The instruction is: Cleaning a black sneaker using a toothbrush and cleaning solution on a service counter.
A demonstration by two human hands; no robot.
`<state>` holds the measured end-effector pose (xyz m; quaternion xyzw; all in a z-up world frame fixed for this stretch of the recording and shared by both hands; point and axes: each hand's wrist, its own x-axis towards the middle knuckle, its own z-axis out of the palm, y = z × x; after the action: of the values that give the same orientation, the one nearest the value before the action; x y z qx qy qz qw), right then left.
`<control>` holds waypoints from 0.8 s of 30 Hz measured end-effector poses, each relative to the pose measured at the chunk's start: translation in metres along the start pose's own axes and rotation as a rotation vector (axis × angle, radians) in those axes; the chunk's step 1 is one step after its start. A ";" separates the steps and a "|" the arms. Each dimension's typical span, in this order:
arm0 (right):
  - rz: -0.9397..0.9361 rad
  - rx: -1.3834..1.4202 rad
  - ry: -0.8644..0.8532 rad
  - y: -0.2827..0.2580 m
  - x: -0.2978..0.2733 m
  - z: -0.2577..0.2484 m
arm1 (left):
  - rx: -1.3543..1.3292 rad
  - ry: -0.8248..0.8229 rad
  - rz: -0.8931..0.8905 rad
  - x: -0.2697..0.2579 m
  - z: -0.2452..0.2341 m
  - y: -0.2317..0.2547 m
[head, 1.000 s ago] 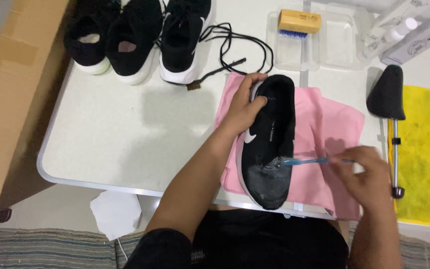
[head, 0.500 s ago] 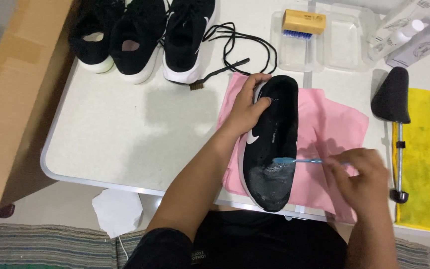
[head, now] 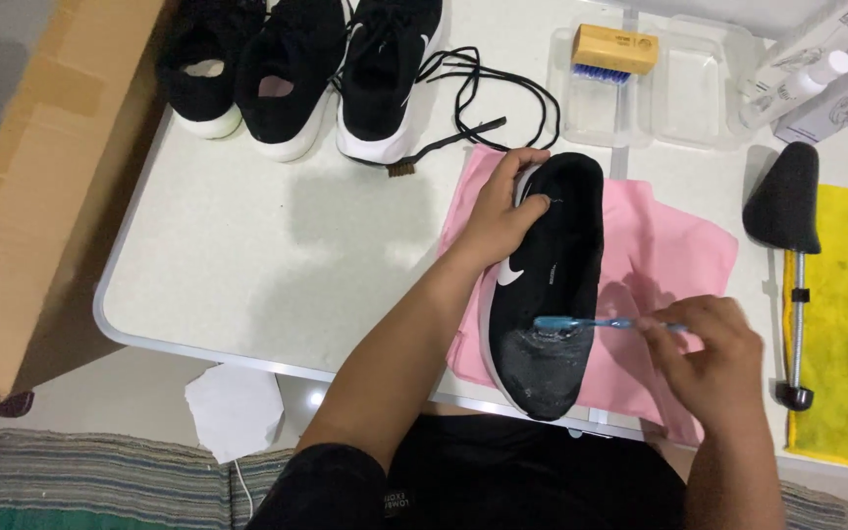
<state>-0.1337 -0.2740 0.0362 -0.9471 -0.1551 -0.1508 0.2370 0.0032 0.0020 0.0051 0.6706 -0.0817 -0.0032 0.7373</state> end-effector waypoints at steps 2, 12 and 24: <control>-0.005 0.075 -0.057 -0.019 0.006 0.000 | 0.002 0.000 -0.006 -0.002 0.000 0.003; -0.036 0.109 -0.090 -0.024 0.011 0.002 | 0.017 0.010 0.047 0.000 0.000 -0.007; -0.021 0.017 -0.124 -0.029 0.010 0.000 | -0.005 -0.006 -0.041 -0.005 0.001 0.011</control>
<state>-0.1352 -0.2476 0.0508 -0.9509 -0.1807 -0.0931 0.2334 -0.0031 0.0028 0.0150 0.6704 -0.0703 -0.0204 0.7384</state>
